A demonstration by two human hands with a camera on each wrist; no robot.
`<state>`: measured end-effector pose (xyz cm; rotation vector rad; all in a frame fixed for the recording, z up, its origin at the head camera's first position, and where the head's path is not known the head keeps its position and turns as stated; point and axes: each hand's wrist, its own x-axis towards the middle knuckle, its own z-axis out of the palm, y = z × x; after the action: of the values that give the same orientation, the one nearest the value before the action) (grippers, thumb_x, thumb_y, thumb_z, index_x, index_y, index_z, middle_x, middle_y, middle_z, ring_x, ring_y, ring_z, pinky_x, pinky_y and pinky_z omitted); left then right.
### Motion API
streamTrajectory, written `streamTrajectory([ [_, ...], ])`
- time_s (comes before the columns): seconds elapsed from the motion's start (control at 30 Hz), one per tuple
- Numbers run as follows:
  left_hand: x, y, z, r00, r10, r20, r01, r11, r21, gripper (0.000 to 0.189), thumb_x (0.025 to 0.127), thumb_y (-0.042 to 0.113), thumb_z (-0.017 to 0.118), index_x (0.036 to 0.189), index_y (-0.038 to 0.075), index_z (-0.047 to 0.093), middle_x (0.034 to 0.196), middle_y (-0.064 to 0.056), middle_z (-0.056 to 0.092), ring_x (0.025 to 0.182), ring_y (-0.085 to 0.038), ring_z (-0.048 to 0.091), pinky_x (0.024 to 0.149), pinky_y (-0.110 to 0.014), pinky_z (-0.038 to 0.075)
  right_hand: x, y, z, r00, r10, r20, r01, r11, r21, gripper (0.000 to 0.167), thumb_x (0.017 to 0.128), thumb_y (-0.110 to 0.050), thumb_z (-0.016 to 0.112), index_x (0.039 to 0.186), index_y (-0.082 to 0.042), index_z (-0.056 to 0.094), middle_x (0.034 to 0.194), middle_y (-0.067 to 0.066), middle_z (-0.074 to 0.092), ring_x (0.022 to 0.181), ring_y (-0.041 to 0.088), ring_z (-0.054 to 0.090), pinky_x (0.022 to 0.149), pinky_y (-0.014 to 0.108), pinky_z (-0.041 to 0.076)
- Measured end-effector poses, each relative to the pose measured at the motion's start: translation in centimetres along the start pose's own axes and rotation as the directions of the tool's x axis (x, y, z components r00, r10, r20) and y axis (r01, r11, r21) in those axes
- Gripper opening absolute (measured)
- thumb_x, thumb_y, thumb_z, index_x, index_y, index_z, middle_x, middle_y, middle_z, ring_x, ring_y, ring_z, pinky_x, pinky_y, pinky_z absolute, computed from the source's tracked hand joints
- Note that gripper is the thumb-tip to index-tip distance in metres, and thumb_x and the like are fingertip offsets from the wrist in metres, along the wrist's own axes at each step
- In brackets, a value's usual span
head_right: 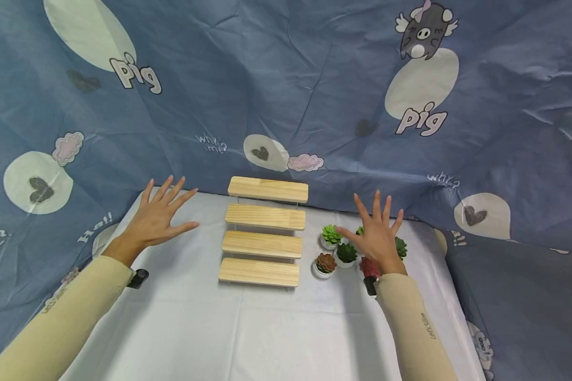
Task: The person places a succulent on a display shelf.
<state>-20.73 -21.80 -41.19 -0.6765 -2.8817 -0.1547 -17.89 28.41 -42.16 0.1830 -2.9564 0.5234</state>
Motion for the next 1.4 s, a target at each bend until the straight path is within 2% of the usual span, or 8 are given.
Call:
streamTrajectory([
  [0.2,-0.3,0.0,0.2,1.0,0.005,-0.012,-0.005,1.0,-0.013,0.085,0.085,0.068,0.054,0.151,0.019,0.033,0.158,-0.017,0.019,0.146,-0.037,0.008,0.114,-0.056,-0.011,-0.1,0.0,-0.2,1.0,0.009,0.0,-0.009,1.0,0.008,0.095,0.083,-0.068,0.057,0.156,-0.027,0.012,0.158,0.017,-0.014,0.14,0.035,-0.026,0.104,0.066,-0.02],
  [0.5,-0.5,-0.1,0.2,0.998,-0.039,-0.042,0.038,0.999,-0.022,0.085,0.084,0.068,0.057,0.15,0.019,0.036,0.157,-0.019,0.019,0.145,-0.038,0.012,0.113,-0.06,-0.008,-0.2,0.2,-0.9,1.0,0.026,-0.002,-0.026,1.0,0.016,0.096,0.083,-0.068,0.058,0.156,-0.029,0.009,0.158,0.011,-0.019,0.139,0.031,-0.029,0.104,0.067,-0.02],
  [0.73,-0.4,0.0,0.0,0.997,-0.046,-0.057,0.044,0.998,-0.041,0.086,0.084,0.067,0.056,0.151,0.02,0.033,0.159,-0.02,0.011,0.146,-0.038,0.004,0.113,-0.06,-0.008,-0.4,0.4,-1.6,0.999,0.023,-0.029,-0.022,0.999,0.047,0.098,0.082,-0.064,0.062,0.156,-0.029,0.009,0.158,0.01,-0.019,0.14,0.031,-0.027,0.104,0.068,-0.019],
  [0.87,-0.4,0.1,0.0,0.996,-0.051,-0.071,0.047,0.997,-0.057,0.086,0.084,0.067,0.057,0.151,0.021,0.033,0.158,-0.02,0.012,0.145,-0.039,0.006,0.113,-0.061,-0.006,-0.4,0.6,-2.1,0.999,0.023,-0.038,-0.02,0.998,0.064,0.1,0.082,-0.063,0.063,0.156,-0.028,0.007,0.158,0.009,-0.02,0.14,0.032,-0.028,0.103,0.068,-0.02],
  [1.07,-0.3,0.2,-0.3,0.994,-0.058,-0.093,0.05,0.994,-0.093,0.084,0.084,0.066,0.057,0.151,0.02,0.034,0.157,-0.02,0.019,0.144,-0.039,0.013,0.113,-0.062,-0.002,-0.6,1.1,-2.7,0.998,0.027,-0.051,-0.023,0.996,0.087,0.103,0.079,-0.062,0.067,0.156,-0.029,0.006,0.158,0.007,-0.02,0.14,0.034,-0.027,0.103,0.066,-0.023],
  [1.4,-0.6,0.7,0.0,0.989,-0.079,-0.125,0.052,0.978,-0.203,0.083,0.086,0.065,0.057,0.151,0.018,0.035,0.156,-0.02,0.023,0.141,-0.042,0.018,0.111,-0.064,0.006,-1.1,2.1,-2.8,0.996,0.035,-0.076,-0.024,0.991,0.13,0.106,0.078,-0.055,0.073,0.156,-0.031,0.006,0.159,0.008,-0.017,0.142,0.039,-0.021,0.104,0.068,-0.017],
])
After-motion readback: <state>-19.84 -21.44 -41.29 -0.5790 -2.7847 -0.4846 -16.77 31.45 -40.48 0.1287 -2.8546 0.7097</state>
